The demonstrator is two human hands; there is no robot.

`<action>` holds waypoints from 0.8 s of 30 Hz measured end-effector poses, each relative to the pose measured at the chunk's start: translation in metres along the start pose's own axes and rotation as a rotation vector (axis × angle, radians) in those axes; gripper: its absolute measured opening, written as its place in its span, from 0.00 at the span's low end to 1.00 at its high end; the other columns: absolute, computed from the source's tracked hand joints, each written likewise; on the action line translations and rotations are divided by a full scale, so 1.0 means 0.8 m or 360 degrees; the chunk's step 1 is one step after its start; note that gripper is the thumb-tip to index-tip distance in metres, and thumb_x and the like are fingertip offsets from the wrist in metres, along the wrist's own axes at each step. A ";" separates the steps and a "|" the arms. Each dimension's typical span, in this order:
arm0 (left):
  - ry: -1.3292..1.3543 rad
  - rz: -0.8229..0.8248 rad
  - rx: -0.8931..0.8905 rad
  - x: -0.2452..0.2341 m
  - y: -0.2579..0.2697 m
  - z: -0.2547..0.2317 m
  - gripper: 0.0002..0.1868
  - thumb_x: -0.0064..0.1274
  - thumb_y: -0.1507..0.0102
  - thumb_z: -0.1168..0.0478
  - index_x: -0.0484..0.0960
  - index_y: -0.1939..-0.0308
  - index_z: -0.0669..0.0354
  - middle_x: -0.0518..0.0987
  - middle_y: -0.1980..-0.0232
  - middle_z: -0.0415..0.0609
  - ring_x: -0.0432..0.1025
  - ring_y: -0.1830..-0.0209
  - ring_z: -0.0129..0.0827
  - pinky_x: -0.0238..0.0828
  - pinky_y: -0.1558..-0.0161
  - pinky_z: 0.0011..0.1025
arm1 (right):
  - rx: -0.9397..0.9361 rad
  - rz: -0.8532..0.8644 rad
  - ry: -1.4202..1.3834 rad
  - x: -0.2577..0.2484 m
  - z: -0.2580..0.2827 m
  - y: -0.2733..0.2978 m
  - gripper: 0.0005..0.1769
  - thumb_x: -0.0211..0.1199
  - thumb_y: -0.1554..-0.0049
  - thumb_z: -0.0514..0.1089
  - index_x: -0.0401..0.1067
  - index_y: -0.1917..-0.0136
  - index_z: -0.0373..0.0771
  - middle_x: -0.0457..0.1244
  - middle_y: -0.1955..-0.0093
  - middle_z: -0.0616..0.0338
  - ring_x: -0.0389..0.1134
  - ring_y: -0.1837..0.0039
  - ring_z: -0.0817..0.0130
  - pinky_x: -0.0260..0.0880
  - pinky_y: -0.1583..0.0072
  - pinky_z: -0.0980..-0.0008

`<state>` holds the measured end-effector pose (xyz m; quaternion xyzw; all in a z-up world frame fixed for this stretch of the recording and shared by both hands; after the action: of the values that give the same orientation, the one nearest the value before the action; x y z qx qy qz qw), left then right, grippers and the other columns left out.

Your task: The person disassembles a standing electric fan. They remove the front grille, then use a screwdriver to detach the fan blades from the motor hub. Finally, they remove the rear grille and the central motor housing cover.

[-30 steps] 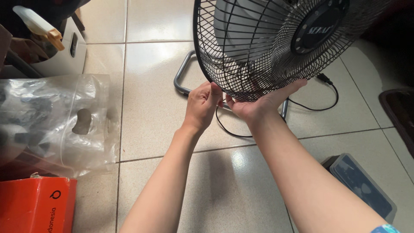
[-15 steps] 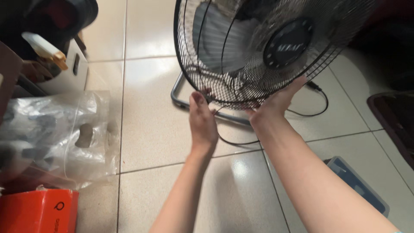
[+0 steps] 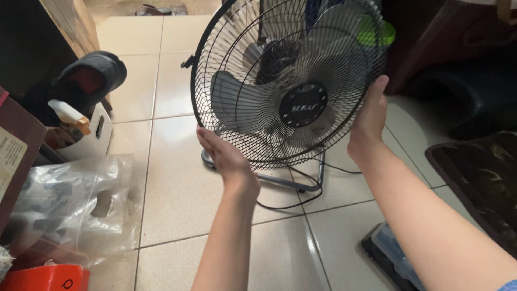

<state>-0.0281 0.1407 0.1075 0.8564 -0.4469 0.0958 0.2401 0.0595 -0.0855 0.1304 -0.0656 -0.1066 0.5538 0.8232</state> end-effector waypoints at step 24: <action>-0.0252 -0.0173 -0.0129 -0.002 0.010 -0.030 0.41 0.18 0.37 0.28 0.40 0.22 0.30 0.38 0.25 0.52 0.43 0.23 0.53 0.55 0.32 0.65 | 0.0135 0.0167 0.0636 -0.033 0.020 -0.030 0.40 0.50 0.41 0.76 0.67 0.42 0.37 0.62 0.50 0.58 0.64 0.52 0.70 0.72 0.59 0.65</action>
<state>-0.0347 0.1500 0.1302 0.8739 -0.4209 -0.0035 0.2432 0.0675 -0.1189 0.1487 -0.1448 0.0858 0.5760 0.7999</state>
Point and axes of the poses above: each hand's wrist, its own y-axis away from the middle knuckle, its own x-axis out of the palm, z = x × y, the point moved 1 cm from there along -y, towards the middle knuckle
